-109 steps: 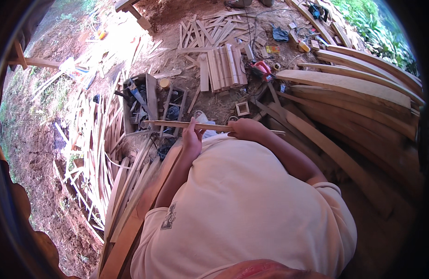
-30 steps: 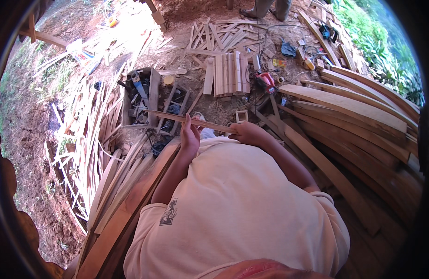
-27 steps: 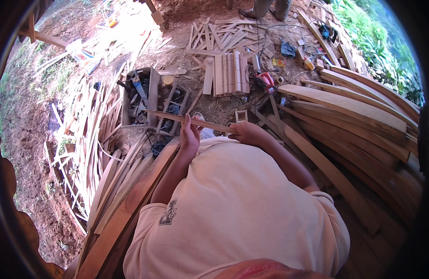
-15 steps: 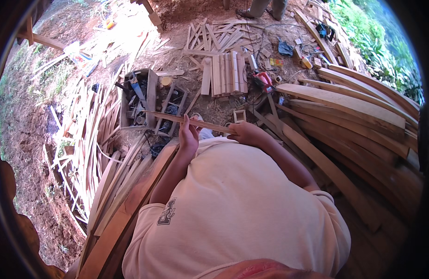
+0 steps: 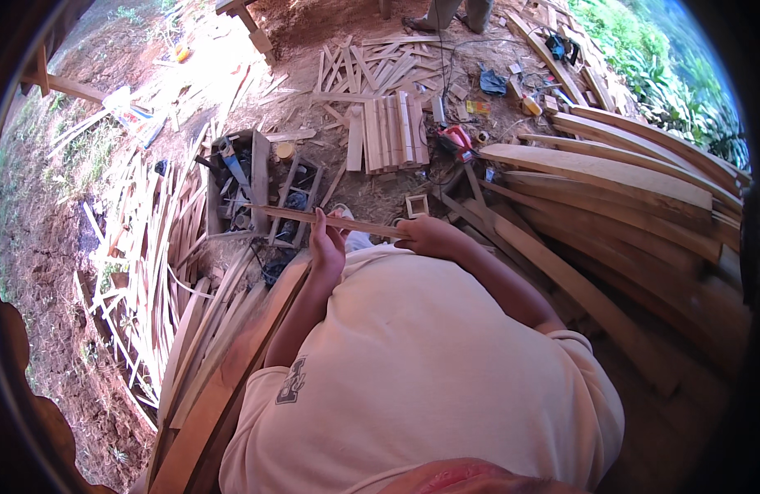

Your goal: The person selects and inspects thin wooden strips in a cluttered workshop. They then use a hand saw to cut a wooden frame piece while sitting on the floor, followed by sorting the cut strips.

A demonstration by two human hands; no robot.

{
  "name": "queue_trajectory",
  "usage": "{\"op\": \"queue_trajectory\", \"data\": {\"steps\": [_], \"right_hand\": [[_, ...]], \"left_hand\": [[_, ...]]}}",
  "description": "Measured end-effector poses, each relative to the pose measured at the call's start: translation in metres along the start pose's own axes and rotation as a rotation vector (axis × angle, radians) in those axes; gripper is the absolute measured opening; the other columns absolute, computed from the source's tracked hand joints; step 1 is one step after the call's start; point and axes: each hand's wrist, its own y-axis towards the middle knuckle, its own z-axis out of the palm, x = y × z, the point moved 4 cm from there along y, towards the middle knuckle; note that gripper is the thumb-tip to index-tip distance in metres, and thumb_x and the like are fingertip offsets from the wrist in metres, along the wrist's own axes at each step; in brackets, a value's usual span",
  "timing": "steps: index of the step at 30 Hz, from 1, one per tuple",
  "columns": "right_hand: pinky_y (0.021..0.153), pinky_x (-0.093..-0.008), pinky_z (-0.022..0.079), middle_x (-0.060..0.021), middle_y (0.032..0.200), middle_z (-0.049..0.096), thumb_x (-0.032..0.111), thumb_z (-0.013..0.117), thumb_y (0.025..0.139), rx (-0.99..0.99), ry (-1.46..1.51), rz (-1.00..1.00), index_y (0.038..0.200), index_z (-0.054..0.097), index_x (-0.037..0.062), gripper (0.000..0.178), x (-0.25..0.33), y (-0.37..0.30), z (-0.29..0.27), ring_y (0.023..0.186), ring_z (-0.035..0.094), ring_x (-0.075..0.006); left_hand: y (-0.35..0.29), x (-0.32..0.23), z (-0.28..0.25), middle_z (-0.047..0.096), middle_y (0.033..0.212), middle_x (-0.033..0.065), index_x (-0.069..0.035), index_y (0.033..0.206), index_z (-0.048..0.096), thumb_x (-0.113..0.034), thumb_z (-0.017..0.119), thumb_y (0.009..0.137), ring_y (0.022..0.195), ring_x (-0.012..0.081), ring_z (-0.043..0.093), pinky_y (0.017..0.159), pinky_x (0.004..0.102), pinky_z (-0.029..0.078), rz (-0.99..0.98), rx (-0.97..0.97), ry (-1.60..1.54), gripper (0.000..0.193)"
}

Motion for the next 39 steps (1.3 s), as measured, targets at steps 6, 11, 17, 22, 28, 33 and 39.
{"op": "queue_trajectory", "data": {"steps": [6,11,17,22,28,33,39], "right_hand": [[0.083,-0.0516,0.051,-0.0245,0.093,0.070,0.037,0.061,0.094,-0.037,0.027,-0.038,0.107,0.063,0.0009,0.038,-0.011,0.000,0.007,0.091,0.068,-0.0429],[0.083,-0.0508,0.052,-0.0227,0.094,0.071,0.035,0.062,0.094,0.015,-0.012,0.035,0.108,0.064,0.0023,0.036,-0.008,-0.004,0.006,0.093,0.068,-0.0411],[0.082,-0.0509,0.052,-0.0220,0.091,0.071,0.035,0.062,0.094,-0.015,0.002,0.016,0.107,0.064,0.0032,0.034,-0.014,-0.001,0.013,0.090,0.069,-0.0411],[0.081,-0.0509,0.053,-0.0218,0.090,0.070,0.034,0.063,0.094,0.014,-0.054,0.043,0.105,0.062,0.0034,0.032,-0.017,0.001,0.015,0.089,0.068,-0.0413],[0.076,-0.0510,0.050,-0.0232,0.085,0.069,0.033,0.064,0.095,-0.031,-0.009,0.015,0.097,0.058,0.0014,0.032,-0.014,-0.004,0.009,0.086,0.066,-0.0436],[0.078,-0.0511,0.050,-0.0235,0.088,0.069,0.033,0.064,0.094,0.010,-0.016,0.016,0.101,0.059,0.0010,0.033,-0.009,-0.001,0.006,0.089,0.066,-0.0431],[0.079,-0.0514,0.049,-0.0245,0.090,0.069,0.033,0.064,0.094,0.048,-0.038,0.012,0.099,0.060,-0.0002,0.034,-0.015,0.007,0.005,0.090,0.066,-0.0437]], "left_hand": [[-0.001,0.004,-0.004,0.065,0.094,0.0031,-0.013,0.105,0.059,-0.049,0.061,0.098,0.089,0.0185,0.063,0.087,0.0404,0.048,-0.057,-0.142,0.016,0.037],[-0.008,0.007,0.001,0.061,0.096,0.0047,-0.009,0.102,0.059,-0.047,0.069,0.094,0.090,0.0206,0.063,0.087,0.0383,0.046,-0.080,-0.206,0.065,0.040],[-0.006,0.009,-0.001,0.062,0.097,0.0055,-0.010,0.103,0.059,-0.042,0.069,0.095,0.089,0.0203,0.064,0.083,0.0370,0.050,-0.069,-0.207,0.096,0.034],[-0.010,0.010,0.012,0.063,0.086,0.0020,-0.010,0.099,0.058,-0.034,0.069,0.095,0.076,0.0134,0.062,0.073,0.0325,0.054,-0.044,-0.332,0.132,0.027],[-0.001,0.019,0.003,0.064,0.090,0.0026,-0.012,0.099,0.057,-0.034,0.068,0.096,0.082,0.0144,0.063,0.074,0.0339,0.054,-0.026,-0.236,0.141,0.024],[0.007,0.031,-0.013,0.061,0.087,0.0020,-0.012,0.097,0.056,-0.031,0.067,0.095,0.077,0.0148,0.062,0.072,0.0323,0.053,-0.054,-0.283,0.138,0.022],[0.006,0.034,-0.014,0.063,0.091,0.0046,-0.009,0.100,0.057,-0.036,0.069,0.094,0.086,0.0164,0.064,0.074,0.0334,0.053,-0.078,-0.275,0.161,0.030]]}}
